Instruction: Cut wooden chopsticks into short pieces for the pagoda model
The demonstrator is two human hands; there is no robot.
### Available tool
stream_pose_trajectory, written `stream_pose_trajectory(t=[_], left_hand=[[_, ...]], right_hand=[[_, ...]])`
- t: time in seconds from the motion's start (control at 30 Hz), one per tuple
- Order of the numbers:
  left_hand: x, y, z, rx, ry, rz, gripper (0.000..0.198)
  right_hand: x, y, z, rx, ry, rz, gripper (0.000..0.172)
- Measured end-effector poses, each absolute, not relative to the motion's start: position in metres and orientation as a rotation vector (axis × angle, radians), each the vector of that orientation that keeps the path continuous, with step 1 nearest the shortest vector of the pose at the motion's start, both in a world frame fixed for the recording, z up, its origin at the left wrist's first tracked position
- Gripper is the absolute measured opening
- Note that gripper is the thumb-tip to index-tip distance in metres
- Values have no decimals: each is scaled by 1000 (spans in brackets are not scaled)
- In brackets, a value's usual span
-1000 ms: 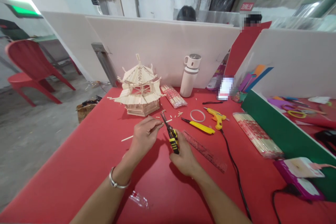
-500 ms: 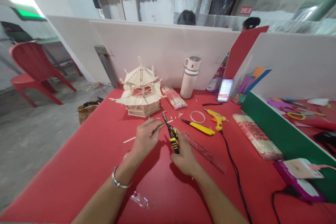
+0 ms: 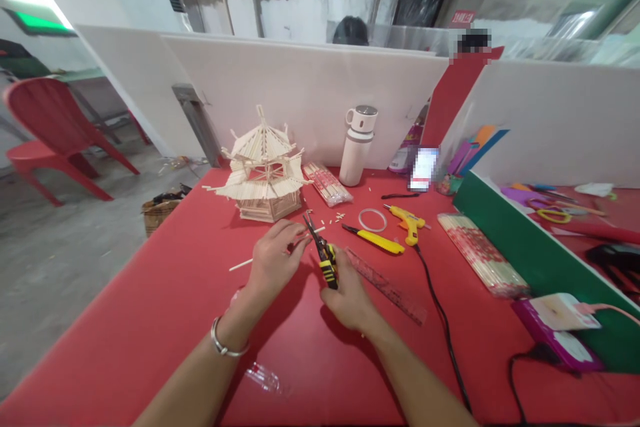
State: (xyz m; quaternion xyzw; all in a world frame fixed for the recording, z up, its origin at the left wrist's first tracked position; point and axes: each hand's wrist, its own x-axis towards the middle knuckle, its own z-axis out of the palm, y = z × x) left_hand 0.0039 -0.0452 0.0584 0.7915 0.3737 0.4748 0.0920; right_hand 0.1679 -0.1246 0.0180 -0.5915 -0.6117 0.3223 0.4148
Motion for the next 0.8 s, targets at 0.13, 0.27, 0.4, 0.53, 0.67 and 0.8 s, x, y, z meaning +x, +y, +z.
stream_pose_trajectory(t=[0.13,0.27,0.4,0.53,0.67,0.8], left_hand=[[3,-46,61,2321,1084,1429,13],[3,-47,63,2319,1059,1434,13],[2,-47,62,2335,1051,1425,12],[0,-46,61,2354,1031,1414,11],[0,-46,61,2379,1024,1409,11],[0,-46,60,2405,1002,1407,11]], right_hand=[[165,-125,13,-1474,-1518,815,74],[165,-124,10,-1451,-1540,789,80],[167,-126,12,-1472,-1557,786,80],[168,-127,14,-1488,-1559,801,84],[169,-127,15,-1480,-1557,827,84],[170,-126,17,-1432,-1544,845,78]])
